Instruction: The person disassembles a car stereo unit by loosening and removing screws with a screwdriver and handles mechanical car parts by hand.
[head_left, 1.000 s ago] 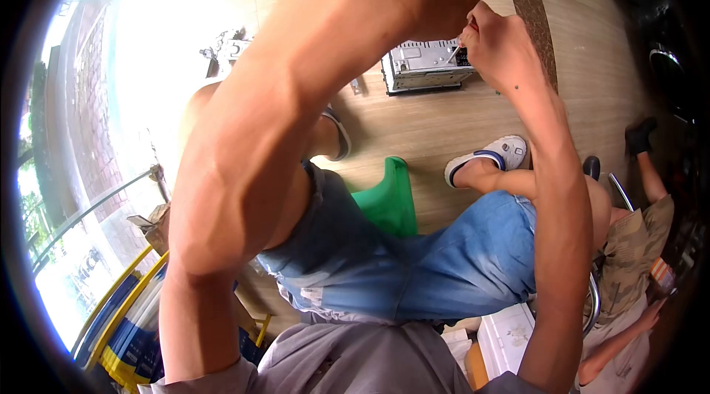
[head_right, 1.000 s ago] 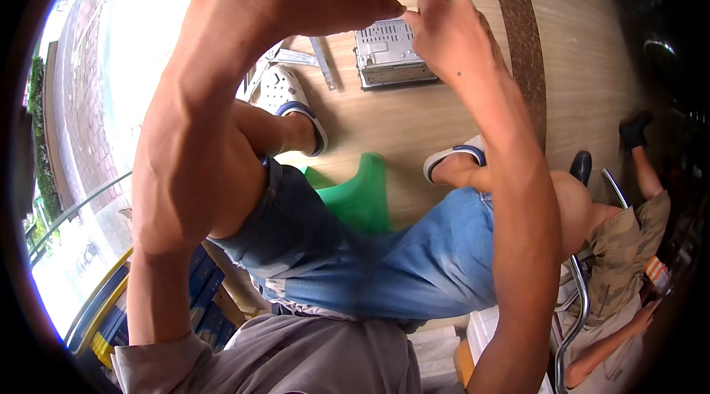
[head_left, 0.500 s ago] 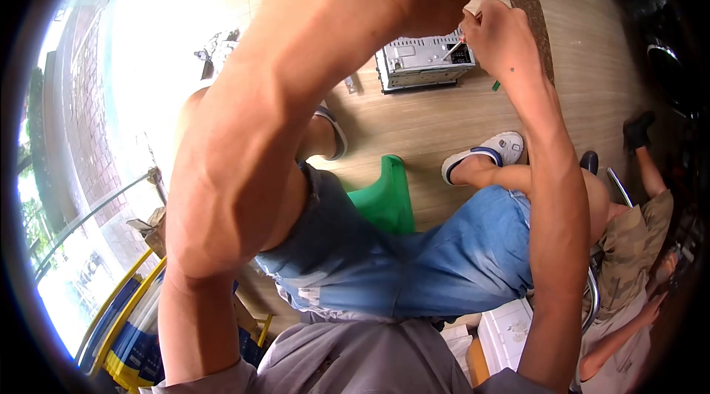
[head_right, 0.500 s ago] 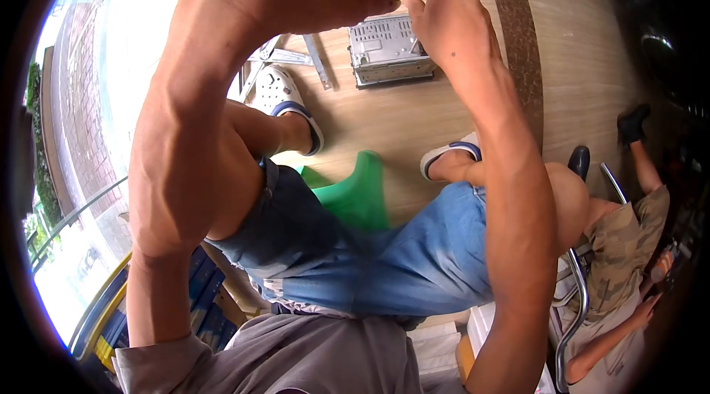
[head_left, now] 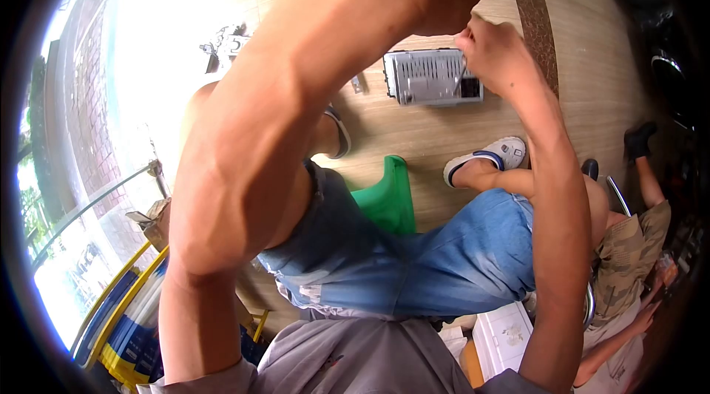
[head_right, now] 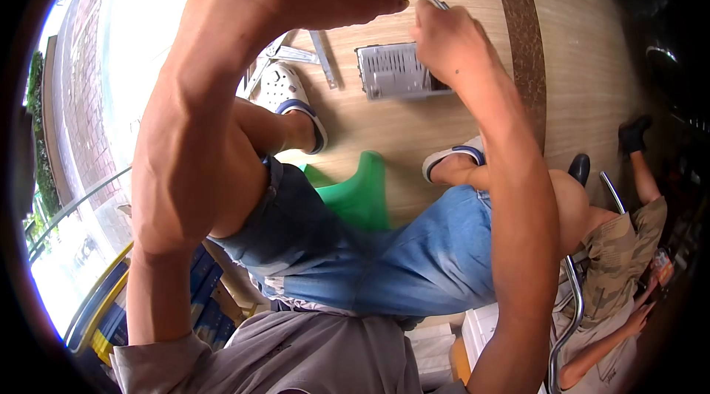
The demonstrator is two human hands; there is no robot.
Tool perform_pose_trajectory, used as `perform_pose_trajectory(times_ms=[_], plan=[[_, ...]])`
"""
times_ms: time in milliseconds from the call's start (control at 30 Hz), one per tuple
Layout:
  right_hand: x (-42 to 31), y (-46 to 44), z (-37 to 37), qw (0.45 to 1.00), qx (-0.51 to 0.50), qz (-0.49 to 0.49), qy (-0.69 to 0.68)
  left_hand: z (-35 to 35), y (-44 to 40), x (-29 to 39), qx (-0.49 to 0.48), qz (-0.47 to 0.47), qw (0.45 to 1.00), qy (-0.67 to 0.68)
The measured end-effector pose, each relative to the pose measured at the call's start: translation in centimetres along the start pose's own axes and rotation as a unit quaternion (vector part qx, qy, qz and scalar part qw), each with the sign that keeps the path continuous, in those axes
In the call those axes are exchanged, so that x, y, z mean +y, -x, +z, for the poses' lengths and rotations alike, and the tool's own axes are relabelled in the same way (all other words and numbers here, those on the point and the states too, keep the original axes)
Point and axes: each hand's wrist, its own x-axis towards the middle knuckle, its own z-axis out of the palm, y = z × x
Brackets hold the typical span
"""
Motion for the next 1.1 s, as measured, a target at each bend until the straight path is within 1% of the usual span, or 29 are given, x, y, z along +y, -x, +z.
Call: perform_pose_trajectory(times_ms=[67,167,200,300,367,433,467,533,600,667,733,767,833,900,933,1033,1100], plan=[[0.6,0.2,1.4,0.998,-0.050,-0.021,0.013,0.1,0.1,0.0,0.000,0.000,1.000,-0.006],[1.4,1.6,3.6,0.995,-0.074,-0.029,0.053,0.4,0.0,-0.3,0.006,0.003,1.000,-0.008],[2.0,2.0,4.2,0.997,-0.053,-0.033,0.056,0.4,-0.3,-0.6,0.007,0.000,1.000,-0.003],[3.0,2.9,3.6,0.998,-0.058,-0.002,0.035,1.4,-0.7,-1.2,0.048,0.014,0.999,-0.021],[3.1,3.7,3.8,0.997,-0.059,0.004,0.055,1.9,-0.5,-1.3,0.065,0.024,0.997,-0.032],[3.3,4.3,4.1,0.996,-0.049,0.009,0.076,1.7,-0.5,-1.3,0.048,0.023,0.998,-0.034],[3.3,4.3,4.0,0.994,-0.064,0.017,0.089,1.6,-0.6,-1.3,0.032,0.022,0.999,-0.036],[3.8,4.5,3.9,0.993,-0.048,0.023,0.108,2.0,-0.2,-1.5,0.079,0.028,0.996,-0.027],[4.1,4.6,3.7,0.991,-0.040,0.034,0.120,3.2,-0.5,-2.2,0.103,0.029,0.994,-0.035],[4.3,4.8,3.4,0.990,-0.041,0.051,0.125,4.1,-2.0,-3.4,0.107,0.028,0.992,-0.060],[6.1,4.1,5.0,0.999,0.003,0.022,-0.039,3.8,-1.5,-3.1,0.096,0.006,0.994,-0.058],[7.3,3.8,5.4,0.992,0.027,0.004,-0.122,3.3,-1.3,-2.7,0.091,-0.005,0.994,-0.061],[5.4,3.4,4.4,0.999,0.026,0.032,-0.030,3.2,-1.1,-3.0,0.094,0.002,0.994,-0.058],[4.9,2.9,3.5,0.995,0.025,0.071,0.066,3.8,-1.3,-3.6,0.108,0.006,0.993,-0.049],[5.5,2.5,3.3,0.995,0.056,0.060,0.052,3.8,-1.1,-3.4,0.089,-0.012,0.995,-0.049],[5.3,1.7,1.7,0.991,0.063,0.063,-0.104,3.9,-0.6,-3.7,0.077,-0.031,0.996,-0.045],[4.8,2.0,0.9,0.990,0.097,0.059,-0.087,3.7,-0.5,-4.1,0.067,-0.036,0.996,-0.041]])
